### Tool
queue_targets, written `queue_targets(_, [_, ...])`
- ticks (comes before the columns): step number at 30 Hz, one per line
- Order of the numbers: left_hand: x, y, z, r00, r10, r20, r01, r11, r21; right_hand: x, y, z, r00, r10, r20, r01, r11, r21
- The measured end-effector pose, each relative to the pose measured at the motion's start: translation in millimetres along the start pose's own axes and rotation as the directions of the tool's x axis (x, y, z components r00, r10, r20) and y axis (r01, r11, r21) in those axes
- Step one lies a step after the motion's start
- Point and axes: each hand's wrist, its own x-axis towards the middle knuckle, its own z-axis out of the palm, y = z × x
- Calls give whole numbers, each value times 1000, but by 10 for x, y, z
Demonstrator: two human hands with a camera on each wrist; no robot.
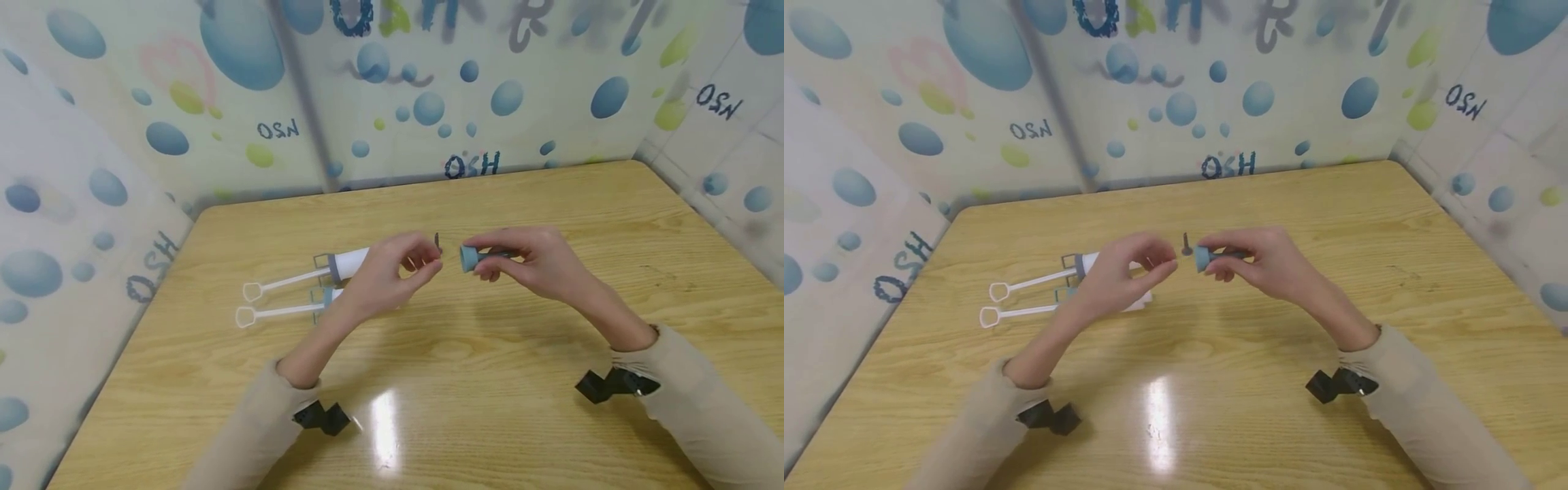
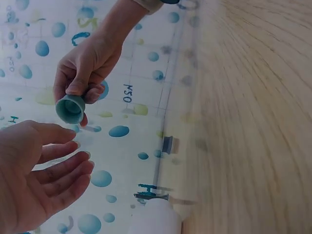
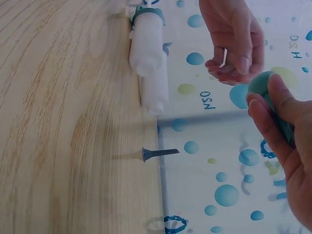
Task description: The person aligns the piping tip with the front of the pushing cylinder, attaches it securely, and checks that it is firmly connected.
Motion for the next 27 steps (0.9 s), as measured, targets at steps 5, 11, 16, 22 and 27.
queue_targets(5, [-150, -110, -80, 998, -30, 50, 23, 992, 127, 6, -10, -4, 1000, 10, 2, -10, 999, -40])
queue_targets(11, [-341, -209, -178, 990, -103, 99, 78, 969, 234, -1, -10, -14, 998, 66, 3, -66, 996, -55])
queue_targets(16, [-472, -293, -255, 975, -166, 148, 116, 948, 295, -10, 7, -16, 993, 114, 6, -113, 991, -66])
queue_targets(22, [-559, -381, -306, 950, -234, 208, 142, 914, 379, -12, 22, -13, 991, 137, 14, -135, 989, -65])
queue_targets(27, [-577, -386, -338, 911, -331, 244, 203, 877, 435, -14, 27, -12, 989, 143, 20, -142, 988, -65])
